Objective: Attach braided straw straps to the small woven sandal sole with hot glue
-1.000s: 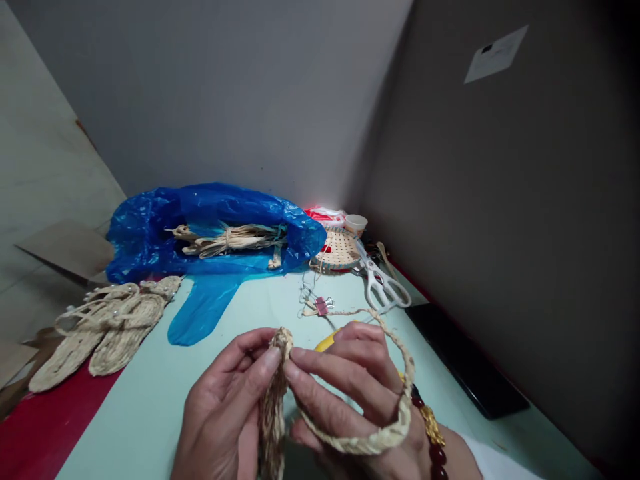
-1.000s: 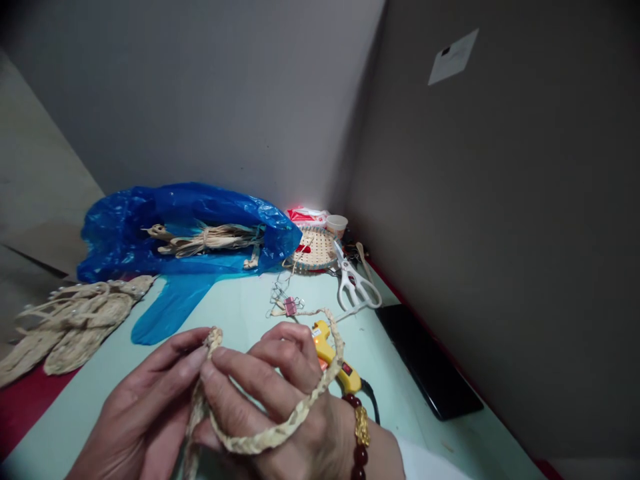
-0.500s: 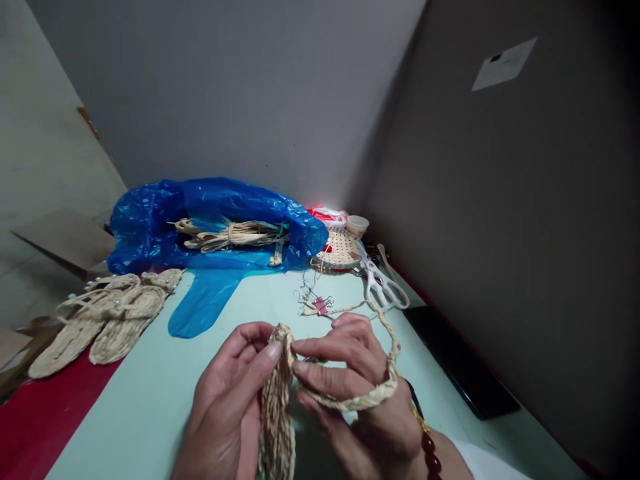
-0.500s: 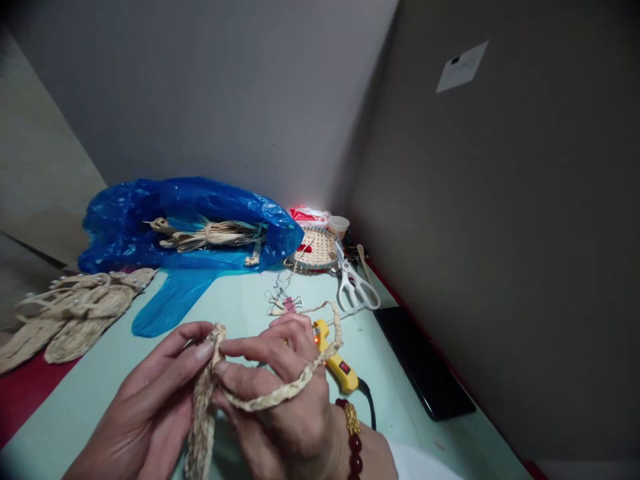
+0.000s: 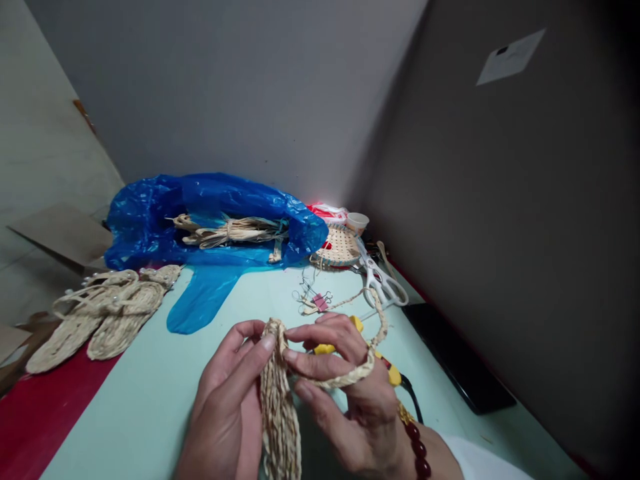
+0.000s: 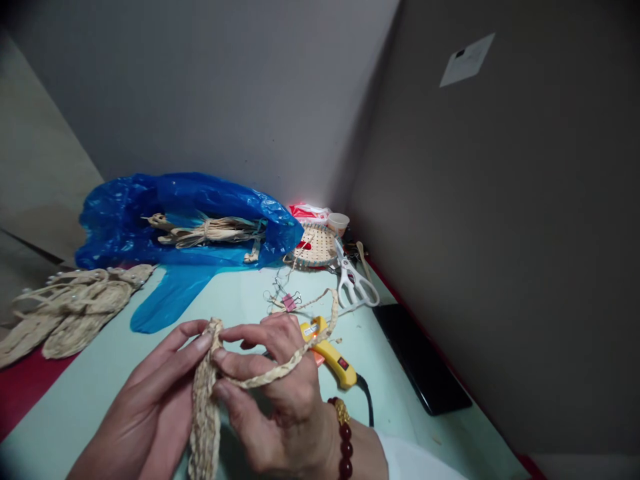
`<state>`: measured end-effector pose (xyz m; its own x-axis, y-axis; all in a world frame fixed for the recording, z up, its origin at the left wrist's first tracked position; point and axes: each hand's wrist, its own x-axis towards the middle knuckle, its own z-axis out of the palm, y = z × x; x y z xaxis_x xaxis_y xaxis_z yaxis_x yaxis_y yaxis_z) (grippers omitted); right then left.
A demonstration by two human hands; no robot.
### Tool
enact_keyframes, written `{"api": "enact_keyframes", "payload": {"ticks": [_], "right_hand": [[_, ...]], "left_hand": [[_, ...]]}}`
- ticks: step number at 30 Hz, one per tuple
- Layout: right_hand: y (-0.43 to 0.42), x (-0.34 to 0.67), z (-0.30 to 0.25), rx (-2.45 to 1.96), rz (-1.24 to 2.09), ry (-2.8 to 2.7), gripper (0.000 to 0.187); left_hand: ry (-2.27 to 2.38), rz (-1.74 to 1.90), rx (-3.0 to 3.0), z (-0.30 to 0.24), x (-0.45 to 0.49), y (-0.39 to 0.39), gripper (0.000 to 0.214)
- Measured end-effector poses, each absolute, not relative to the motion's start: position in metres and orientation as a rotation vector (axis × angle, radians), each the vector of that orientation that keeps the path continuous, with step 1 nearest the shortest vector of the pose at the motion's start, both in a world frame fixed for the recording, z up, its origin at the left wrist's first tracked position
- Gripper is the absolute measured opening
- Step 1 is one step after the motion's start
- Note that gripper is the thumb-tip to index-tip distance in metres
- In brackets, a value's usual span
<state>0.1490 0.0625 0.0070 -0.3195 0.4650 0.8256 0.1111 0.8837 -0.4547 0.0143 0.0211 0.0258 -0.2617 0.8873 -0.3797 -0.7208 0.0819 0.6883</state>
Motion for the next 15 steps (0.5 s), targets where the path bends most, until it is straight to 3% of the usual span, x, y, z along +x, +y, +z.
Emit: {"api": "enact_keyframes", "payload": {"ticks": [15], "right_hand": [[0.0698, 0.1444, -0.0011, -0.358, 0.415, -1.844, 0.036]], "left_hand": [[0.938, 1.527, 0.143, 0.023, 0.0139, 0.0227, 0.009]]}}
